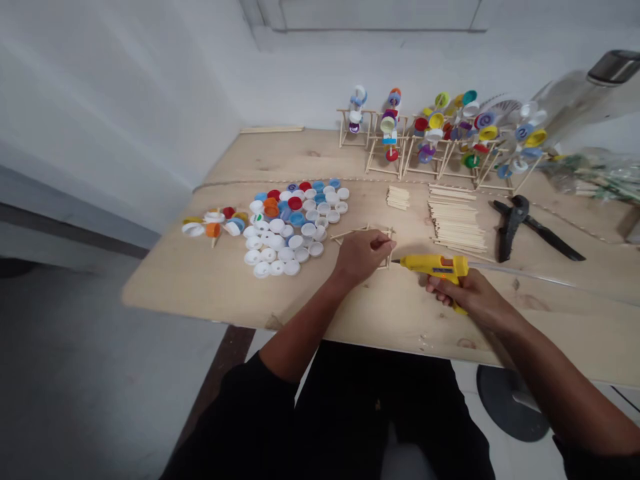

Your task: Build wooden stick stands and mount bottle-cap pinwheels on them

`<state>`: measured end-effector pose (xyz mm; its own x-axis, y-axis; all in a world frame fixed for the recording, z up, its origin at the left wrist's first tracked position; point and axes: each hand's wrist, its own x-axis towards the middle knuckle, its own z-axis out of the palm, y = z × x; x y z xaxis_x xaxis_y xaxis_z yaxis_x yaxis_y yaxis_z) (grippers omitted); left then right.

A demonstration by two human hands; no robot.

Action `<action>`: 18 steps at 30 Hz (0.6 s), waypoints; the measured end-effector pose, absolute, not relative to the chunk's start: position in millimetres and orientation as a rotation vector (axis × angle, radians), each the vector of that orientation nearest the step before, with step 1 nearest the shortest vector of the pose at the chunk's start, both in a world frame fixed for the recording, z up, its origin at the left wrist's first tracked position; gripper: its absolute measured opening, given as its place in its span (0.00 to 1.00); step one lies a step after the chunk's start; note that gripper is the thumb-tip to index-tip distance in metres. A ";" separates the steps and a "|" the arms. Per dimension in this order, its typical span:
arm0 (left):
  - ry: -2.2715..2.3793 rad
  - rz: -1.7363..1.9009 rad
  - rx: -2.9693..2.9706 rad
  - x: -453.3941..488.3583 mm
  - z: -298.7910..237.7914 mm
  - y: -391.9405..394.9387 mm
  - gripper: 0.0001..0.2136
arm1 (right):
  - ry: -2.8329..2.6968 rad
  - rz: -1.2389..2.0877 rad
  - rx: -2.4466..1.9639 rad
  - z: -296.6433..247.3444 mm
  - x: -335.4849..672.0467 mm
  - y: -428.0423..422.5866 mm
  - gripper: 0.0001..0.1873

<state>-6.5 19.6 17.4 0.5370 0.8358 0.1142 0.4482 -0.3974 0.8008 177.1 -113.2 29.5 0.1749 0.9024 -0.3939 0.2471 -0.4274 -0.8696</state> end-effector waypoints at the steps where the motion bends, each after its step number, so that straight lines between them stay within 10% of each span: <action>1: 1.053 0.656 2.041 -5.6 17.1 19.6 0.09 | -1.090 1.284 -1.796 30.2 177.1 -112.5 0.19; 18: 1.054 0.530 2.125 -2.5 22.9 21.2 0.09 | -1.079 1.299 -1.795 21.5 184.5 -106.6 0.21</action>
